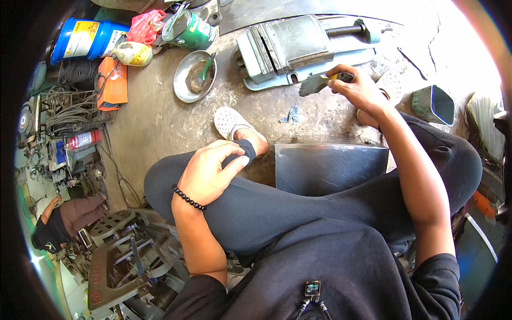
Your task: The person sits on the floor and uses a small brush to scrub a metal part held in a bench vise. They then wipe the part with a white cloth. The person handles the brush and cloth directly, scrubbing and wiping the metal surface.
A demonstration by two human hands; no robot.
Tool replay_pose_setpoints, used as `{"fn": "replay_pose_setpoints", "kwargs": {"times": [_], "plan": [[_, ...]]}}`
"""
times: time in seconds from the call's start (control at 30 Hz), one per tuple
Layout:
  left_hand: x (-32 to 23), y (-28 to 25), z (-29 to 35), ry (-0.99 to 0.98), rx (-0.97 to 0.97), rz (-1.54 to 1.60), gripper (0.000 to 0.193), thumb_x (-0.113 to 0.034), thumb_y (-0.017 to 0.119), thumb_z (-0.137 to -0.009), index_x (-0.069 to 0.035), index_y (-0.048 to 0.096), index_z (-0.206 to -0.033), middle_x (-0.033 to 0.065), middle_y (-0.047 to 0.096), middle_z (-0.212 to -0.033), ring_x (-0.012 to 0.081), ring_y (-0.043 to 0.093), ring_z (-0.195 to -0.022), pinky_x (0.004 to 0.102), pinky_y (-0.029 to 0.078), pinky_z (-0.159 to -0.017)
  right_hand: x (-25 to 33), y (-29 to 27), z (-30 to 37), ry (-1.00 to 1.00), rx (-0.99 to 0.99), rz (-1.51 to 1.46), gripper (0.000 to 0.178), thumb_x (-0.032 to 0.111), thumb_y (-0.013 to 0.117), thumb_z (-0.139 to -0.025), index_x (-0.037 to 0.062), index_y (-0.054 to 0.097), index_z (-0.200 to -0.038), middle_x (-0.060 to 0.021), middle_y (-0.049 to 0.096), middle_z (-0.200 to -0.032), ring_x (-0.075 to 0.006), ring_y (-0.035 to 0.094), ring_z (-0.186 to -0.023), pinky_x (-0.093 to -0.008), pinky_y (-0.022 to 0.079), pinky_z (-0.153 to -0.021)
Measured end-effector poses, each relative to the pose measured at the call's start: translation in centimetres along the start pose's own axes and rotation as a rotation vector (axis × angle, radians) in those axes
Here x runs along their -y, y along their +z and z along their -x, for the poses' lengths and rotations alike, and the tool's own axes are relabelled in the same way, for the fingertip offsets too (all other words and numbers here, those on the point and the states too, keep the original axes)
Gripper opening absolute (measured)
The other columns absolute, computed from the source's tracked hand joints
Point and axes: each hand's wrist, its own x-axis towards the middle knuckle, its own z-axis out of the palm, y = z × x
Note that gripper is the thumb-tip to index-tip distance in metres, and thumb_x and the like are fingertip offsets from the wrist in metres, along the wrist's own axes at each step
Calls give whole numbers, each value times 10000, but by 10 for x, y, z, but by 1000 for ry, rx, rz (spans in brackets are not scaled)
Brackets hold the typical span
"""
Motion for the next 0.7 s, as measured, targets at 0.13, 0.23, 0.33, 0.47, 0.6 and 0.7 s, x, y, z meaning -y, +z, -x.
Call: {"fn": "replay_pose_setpoints", "kwargs": {"times": [0.13,0.23,0.33,0.47,0.6,0.7], "plan": [[5,1,4,48,-10,28,237,-196,713,-917,24,746,-1001,196,729,-1066,361,712,-922,396,553,-829,-8,-2,-1,48,-6,14,329,306,690,-952,62,701,-1173,-75,712,-945,-156,668,-866,-315,545,-836],[6,-1,6,-18,32,50,245,-210,707,-919,27,760,-953,202,731,-1089,366,713,-950,401,554,-856,-4,-7,0,38,-22,-59,291,246,694,-987,53,686,-1206,-83,692,-1036,-159,678,-938,-311,553,-896],[4,-2,5,-29,91,34,284,-241,694,-930,34,763,-921,200,735,-1095,370,712,-946,411,555,-856,13,-32,2,-28,-36,-94,304,255,699,-988,55,685,-1216,-85,696,-1064,-160,692,-961,-311,558,-905],[-2,-3,-1,-19,106,-13,313,-257,674,-963,44,755,-934,178,746,-1062,310,721,-909,377,551,-827,41,-106,14,-267,15,-33,345,273,692,-998,62,681,-1271,-77,705,-1122,-165,698,-1009,-321,562,-935],[-5,-2,-5,-122,74,83,378,-288,617,-1018,53,748,-921,175,754,-1035,303,722,-905,358,546,-846,55,-182,36,-250,-116,163,422,368,674,-1008,90,667,-1325,-89,711,-1176,-176,681,-1070,-331,526,-1000],[-7,3,-3,-194,7,6,335,-245,542,-1058,18,676,-1216,196,750,-1092,331,724,-1034,388,532,-929,49,-214,55,-161,-300,254,511,467,663,-990,102,658,-1349,-109,705,-1230,-207,678,-1125,-361,496,-1050]]}}
